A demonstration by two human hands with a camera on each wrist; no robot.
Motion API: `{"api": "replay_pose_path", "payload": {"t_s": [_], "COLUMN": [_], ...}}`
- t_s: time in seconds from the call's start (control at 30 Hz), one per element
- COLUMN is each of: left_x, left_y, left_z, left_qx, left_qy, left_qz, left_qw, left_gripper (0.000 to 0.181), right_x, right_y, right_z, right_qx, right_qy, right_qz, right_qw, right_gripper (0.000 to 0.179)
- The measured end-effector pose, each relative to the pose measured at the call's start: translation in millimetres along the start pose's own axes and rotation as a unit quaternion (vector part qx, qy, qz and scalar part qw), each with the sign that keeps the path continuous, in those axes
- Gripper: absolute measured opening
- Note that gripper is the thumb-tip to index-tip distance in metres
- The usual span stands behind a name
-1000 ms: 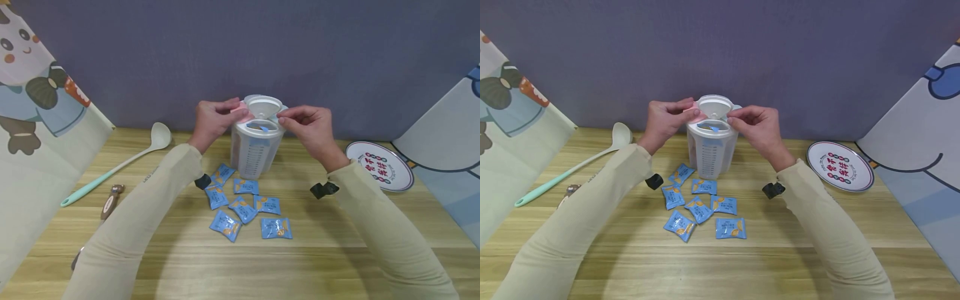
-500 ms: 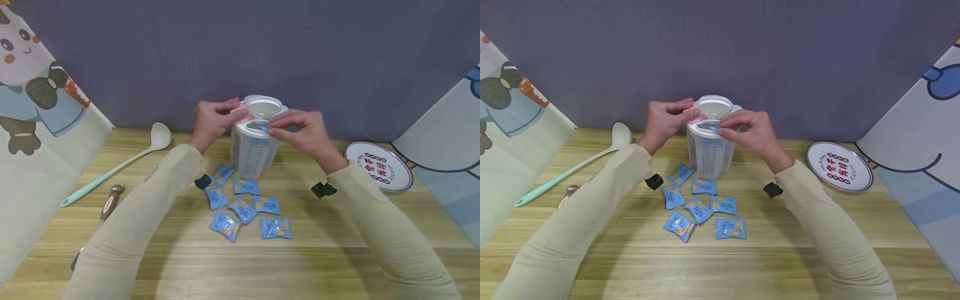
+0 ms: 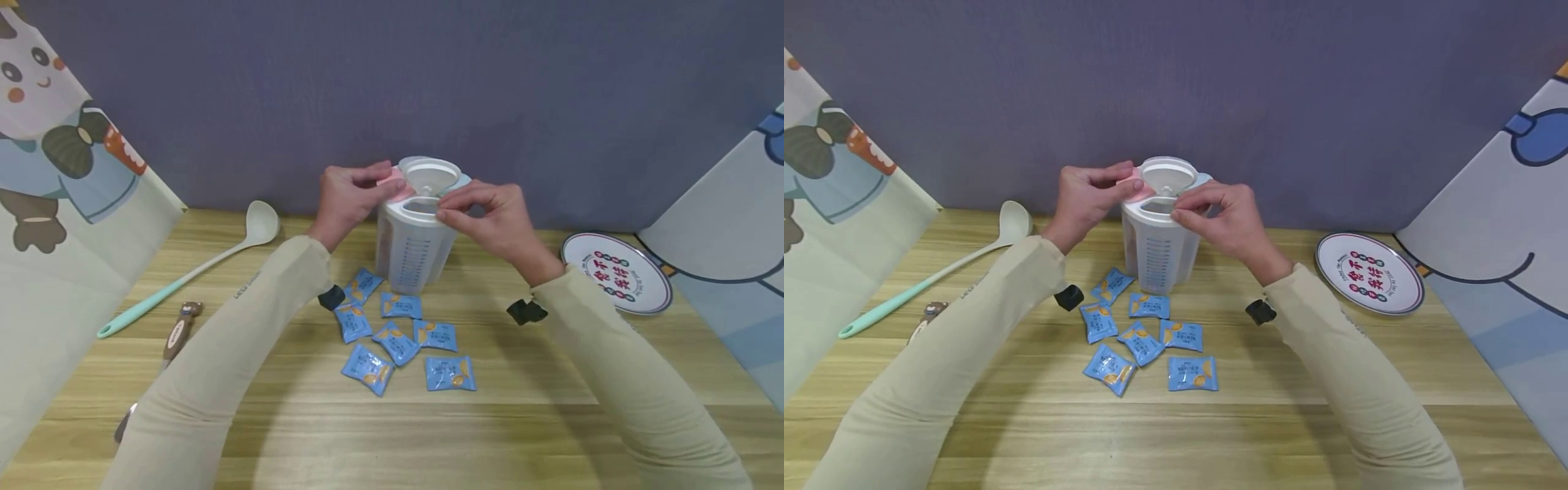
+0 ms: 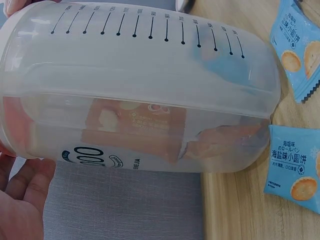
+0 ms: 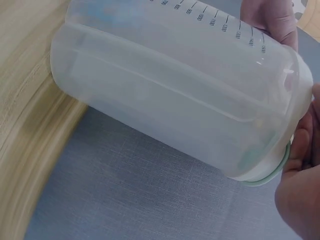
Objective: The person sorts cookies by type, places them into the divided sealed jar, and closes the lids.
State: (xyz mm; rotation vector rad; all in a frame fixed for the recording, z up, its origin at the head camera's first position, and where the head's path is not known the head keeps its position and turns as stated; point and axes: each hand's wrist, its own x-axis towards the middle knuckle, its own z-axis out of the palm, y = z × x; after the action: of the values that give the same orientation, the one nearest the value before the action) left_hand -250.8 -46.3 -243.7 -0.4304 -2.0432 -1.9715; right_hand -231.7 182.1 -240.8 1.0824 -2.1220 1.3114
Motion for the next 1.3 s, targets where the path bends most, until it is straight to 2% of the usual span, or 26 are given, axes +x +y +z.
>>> {"api": "replay_pose_path", "payload": {"t_s": [0.23,0.43,0.57,0.67,0.8,0.93,1.03,1.2,1.3], "left_x": [-1.0,-2.2,-0.6,0.4,0.4,0.4,0.5,0.3,-0.1], "left_y": [-0.3,-1.8,-2.2,-1.8,-0.6,0.9,1.6,1.1,0.3], "left_z": [1.1,0.8,1.2,1.3,0.9,0.6,0.6,1.3,2.2], "left_qx": [-0.001,0.001,-0.007,-0.014,-0.018,-0.023,-0.023,-0.013,-0.009], "left_qy": [0.004,0.006,0.009,0.012,0.011,0.006,0.007,0.007,0.006], "left_qz": [0.003,0.003,0.006,0.011,0.013,0.011,0.013,0.014,0.014], "left_qw": [1.0,1.0,0.9999,0.9998,0.9997,0.9996,0.9996,0.9998,0.9998], "left_gripper": [0.031,0.03,0.03,0.03,0.03,0.029,0.029,0.029,0.03], "right_x": [-4.5,-24.1,-44.1,-60.9,-83.9,-99.7,-107.7,-123.6,-129.8], "right_y": [0.1,-3.0,-1.2,2.2,6.4,2.8,3.5,24.9,35.1], "right_z": [-3.1,-7.4,-9.0,-9.8,-10.1,-8.1,-4.9,2.1,7.6], "right_qx": [0.05,0.106,0.1,0.079,0.057,0.058,0.069,0.069,0.058], "right_qy": [0.008,0.002,-0.035,-0.079,-0.145,-0.198,-0.213,-0.222,-0.236], "right_qz": [0.012,0.032,0.028,0.045,0.079,0.098,0.111,0.142,0.167], "right_qw": [0.9987,0.9939,0.994,0.9927,0.9846,0.9734,0.9683,0.9623,0.9555], "right_gripper": [0.013,0.014,0.02,0.022,0.021,0.021,0.018,0.016,0.018]}}
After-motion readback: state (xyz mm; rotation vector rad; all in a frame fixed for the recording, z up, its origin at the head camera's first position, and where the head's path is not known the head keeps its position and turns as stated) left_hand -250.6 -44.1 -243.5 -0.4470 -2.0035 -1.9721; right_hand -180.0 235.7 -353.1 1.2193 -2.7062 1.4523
